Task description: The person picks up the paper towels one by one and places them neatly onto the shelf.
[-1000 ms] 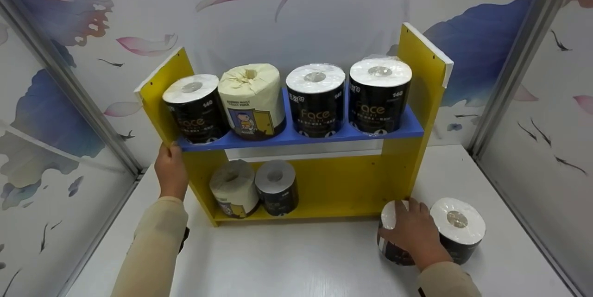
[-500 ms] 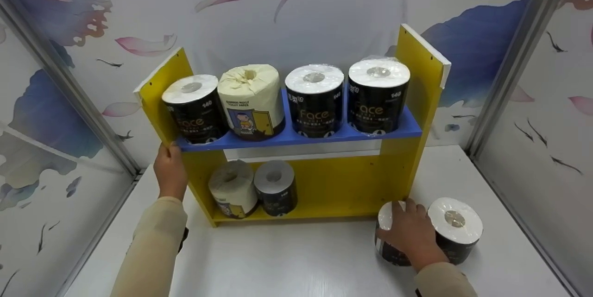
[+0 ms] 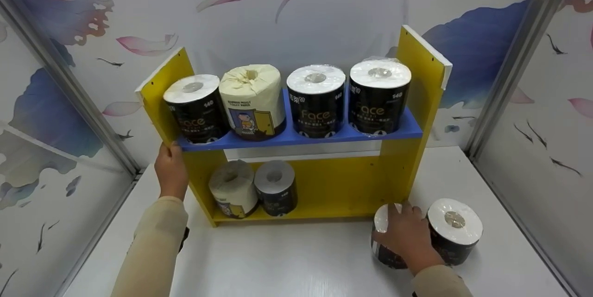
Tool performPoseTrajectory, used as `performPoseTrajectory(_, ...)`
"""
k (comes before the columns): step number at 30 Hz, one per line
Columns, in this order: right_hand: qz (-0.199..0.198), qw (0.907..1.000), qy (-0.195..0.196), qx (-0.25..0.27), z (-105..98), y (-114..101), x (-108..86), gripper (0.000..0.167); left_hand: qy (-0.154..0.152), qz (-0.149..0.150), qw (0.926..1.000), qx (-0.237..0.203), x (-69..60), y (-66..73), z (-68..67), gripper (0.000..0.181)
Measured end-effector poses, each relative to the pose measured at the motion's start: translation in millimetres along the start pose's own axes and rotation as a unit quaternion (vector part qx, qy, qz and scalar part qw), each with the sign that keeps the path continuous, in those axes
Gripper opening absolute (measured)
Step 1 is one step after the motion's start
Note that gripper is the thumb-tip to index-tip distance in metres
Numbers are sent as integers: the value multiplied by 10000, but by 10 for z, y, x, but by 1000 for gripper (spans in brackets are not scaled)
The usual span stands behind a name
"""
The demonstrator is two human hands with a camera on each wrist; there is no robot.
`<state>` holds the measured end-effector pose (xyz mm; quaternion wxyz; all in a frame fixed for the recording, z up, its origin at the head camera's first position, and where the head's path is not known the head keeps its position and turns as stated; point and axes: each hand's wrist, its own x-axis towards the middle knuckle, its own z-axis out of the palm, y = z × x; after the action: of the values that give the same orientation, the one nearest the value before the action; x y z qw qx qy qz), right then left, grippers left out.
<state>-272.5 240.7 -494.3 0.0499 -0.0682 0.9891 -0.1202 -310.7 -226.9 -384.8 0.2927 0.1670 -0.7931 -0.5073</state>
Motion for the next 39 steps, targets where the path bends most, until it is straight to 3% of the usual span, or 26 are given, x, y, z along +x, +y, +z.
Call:
performPoseTrajectory(9, 118, 9995, -290, 102, -24, -73, -13, 100, -42, -62, 10000, -34, 12, -8, 2, 39)
performPoseTrajectory(25, -15, 9992, 101, 374, -2, -47, 7, 90, -8, -1, 10000, 8, 1, -4, -1, 42)
performPoseTrajectory(32, -127, 9989, 223, 385, -28, -72, -11, 90, -185, -252, 9995, -63, 7, -14, 5, 42)
performPoseTrajectory(39, -76, 9990, 195, 389, -52, -112, -27, 90, -216, -308, 9993, -84, 11, -12, 6, 44)
